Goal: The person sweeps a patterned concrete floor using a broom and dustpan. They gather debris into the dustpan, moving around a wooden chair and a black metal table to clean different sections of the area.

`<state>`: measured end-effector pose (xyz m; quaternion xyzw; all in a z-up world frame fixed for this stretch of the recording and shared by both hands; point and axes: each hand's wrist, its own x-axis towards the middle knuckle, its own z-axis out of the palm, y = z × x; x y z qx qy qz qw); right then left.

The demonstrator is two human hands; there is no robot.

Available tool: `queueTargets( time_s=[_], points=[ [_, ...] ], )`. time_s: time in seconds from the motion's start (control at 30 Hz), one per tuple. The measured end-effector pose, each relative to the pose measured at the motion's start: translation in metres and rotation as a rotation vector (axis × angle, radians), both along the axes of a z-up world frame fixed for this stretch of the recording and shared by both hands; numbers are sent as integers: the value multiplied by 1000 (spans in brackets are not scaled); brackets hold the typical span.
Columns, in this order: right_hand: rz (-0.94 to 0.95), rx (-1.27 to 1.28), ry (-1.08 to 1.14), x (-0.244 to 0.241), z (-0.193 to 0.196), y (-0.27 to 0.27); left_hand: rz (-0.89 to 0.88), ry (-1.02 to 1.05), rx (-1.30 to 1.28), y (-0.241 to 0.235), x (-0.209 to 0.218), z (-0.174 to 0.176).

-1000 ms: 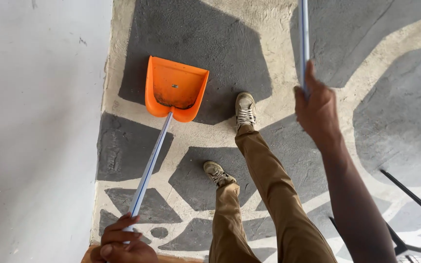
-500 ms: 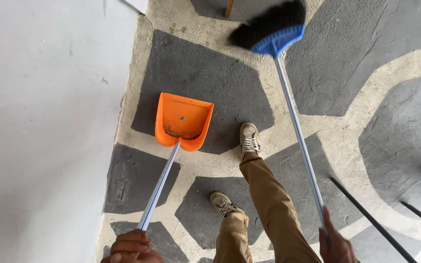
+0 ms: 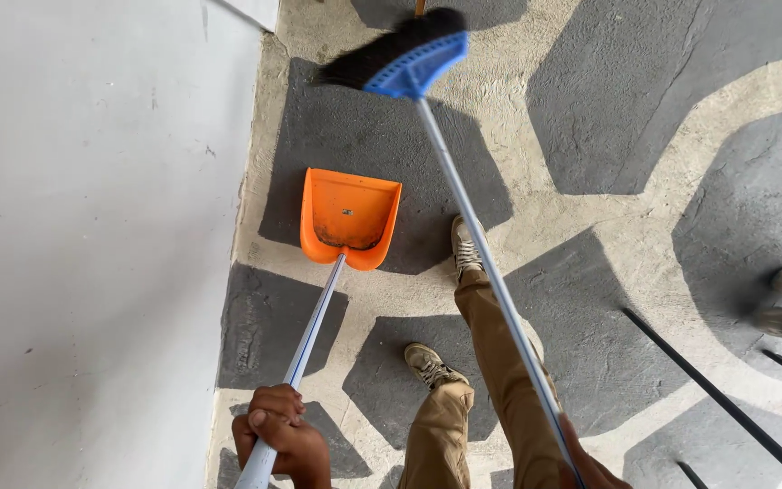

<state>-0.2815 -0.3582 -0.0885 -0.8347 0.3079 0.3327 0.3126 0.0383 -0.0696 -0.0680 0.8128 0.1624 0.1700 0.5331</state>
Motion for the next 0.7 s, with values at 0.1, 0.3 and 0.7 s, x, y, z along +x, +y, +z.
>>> queueTargets(
  time_s=[0.1,0.3,0.7],
  points=[
    [18,52,-38,87,-4,9,20,-36,2,4,-2,-8],
    [224,111,-478,247,-96,29,41,-61,-9,2,6,-11],
    [74,-3,28,36,-95,-45,54,26,97,-2,4,1]
  ],
)
